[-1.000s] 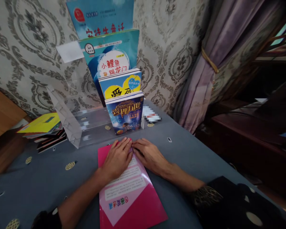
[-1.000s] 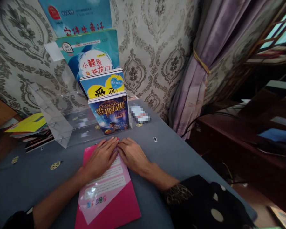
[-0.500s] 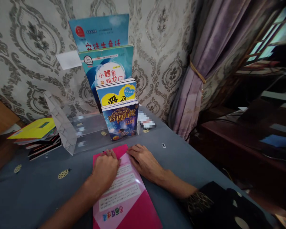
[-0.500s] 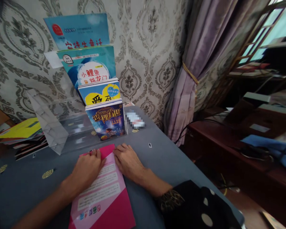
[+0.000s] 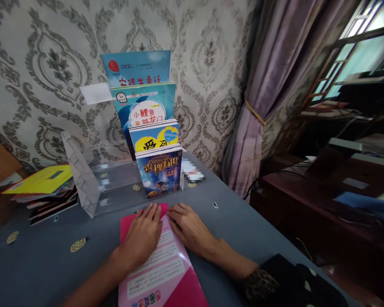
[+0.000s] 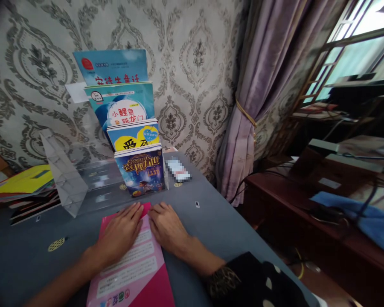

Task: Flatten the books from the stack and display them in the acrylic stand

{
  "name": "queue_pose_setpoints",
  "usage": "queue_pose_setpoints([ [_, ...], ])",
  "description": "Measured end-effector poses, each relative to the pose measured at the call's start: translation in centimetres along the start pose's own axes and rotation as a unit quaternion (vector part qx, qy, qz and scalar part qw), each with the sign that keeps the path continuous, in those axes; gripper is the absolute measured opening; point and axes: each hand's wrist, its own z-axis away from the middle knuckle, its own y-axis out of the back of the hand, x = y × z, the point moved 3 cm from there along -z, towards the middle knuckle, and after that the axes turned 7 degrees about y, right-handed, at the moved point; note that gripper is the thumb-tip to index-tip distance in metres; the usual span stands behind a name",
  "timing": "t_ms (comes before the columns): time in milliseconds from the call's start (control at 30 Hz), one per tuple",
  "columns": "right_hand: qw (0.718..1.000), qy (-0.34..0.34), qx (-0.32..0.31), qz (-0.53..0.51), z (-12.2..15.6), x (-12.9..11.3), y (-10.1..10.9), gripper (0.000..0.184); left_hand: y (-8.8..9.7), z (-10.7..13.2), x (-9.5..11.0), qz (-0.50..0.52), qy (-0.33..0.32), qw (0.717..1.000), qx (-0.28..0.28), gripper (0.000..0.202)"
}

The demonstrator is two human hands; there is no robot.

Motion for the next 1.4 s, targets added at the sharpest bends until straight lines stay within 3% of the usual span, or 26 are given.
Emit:
queue_pose_setpoints([
  [267,1.000,0.009,0.019,0.000,0.2,0.0,-0.1,0.016,-0.7,-0.7,-1.2,0.129,-0.076,0.989,-0.011,0.051],
  [600,1.000,-0.003,-0.006,-0.016,0.1,-0.2,0.0,0.020,0.0,-0.7,-1.1,0.159,-0.074,0.984,-0.032,0.050],
  [1400,0.998,0.012,0.002,-0.058,1.4,-0.9,0.2,0.021,1.0,0.2,-0.6,0.170,-0.093,0.980,-0.054,0.051],
])
